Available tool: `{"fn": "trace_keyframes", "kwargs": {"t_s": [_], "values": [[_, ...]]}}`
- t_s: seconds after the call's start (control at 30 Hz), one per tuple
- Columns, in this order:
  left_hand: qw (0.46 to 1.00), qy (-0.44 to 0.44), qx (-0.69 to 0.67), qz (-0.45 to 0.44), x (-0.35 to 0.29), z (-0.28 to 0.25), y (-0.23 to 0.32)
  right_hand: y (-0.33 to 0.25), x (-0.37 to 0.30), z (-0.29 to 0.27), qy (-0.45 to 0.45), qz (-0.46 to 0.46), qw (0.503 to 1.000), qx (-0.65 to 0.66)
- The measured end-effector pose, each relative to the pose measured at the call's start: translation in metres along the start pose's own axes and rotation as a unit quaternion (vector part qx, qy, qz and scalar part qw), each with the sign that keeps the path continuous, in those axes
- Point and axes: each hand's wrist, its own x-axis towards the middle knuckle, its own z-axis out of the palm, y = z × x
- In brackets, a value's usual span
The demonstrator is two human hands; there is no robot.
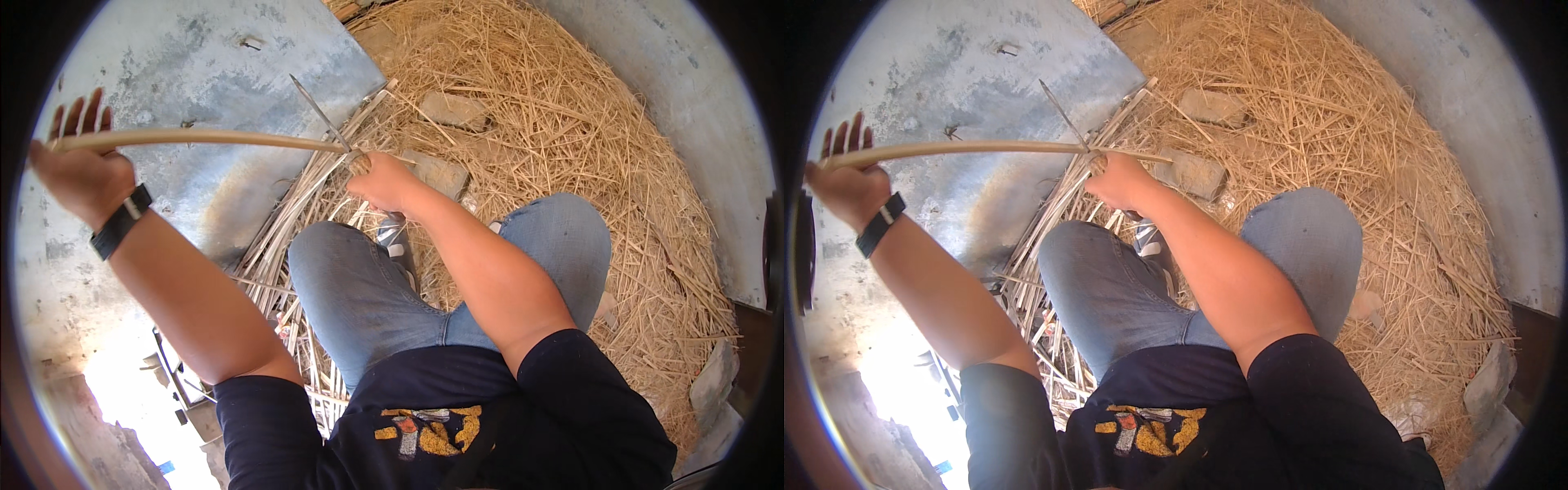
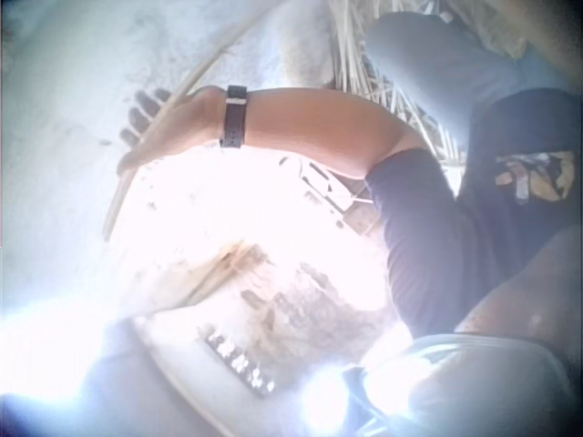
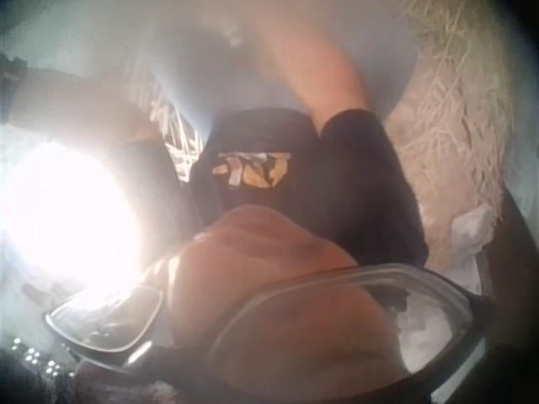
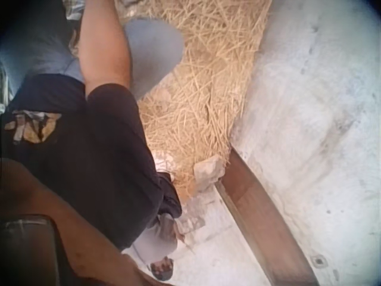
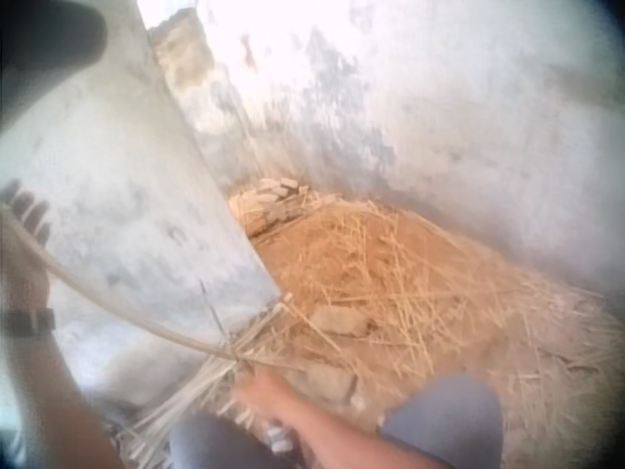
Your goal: The person sits on a straw-covered floor and uses a machete to split long bamboo poles into thin strips. They hold the pole with one hand and repeatedly strike it with the machete to separate the fibers, then place the finished strips into a pile.
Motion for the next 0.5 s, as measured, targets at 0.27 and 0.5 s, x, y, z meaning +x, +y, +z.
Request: {"fn": "trace_keyframes", "kwargs": {"t_s": [0.27, 0.5], "values": [[0.961, -0.055, -0.270, -0.008, 0.076, -0.044, -0.024, -0.010, -0.009, -0.004, 0.049, -0.166, 0.983, -0.062], [0.954, -0.032, 0.282, 0.094, 0.089, -0.024, -0.052, 0.022, -0.009, 0.029, 0.098, -0.143, 0.985, -0.020]]}}
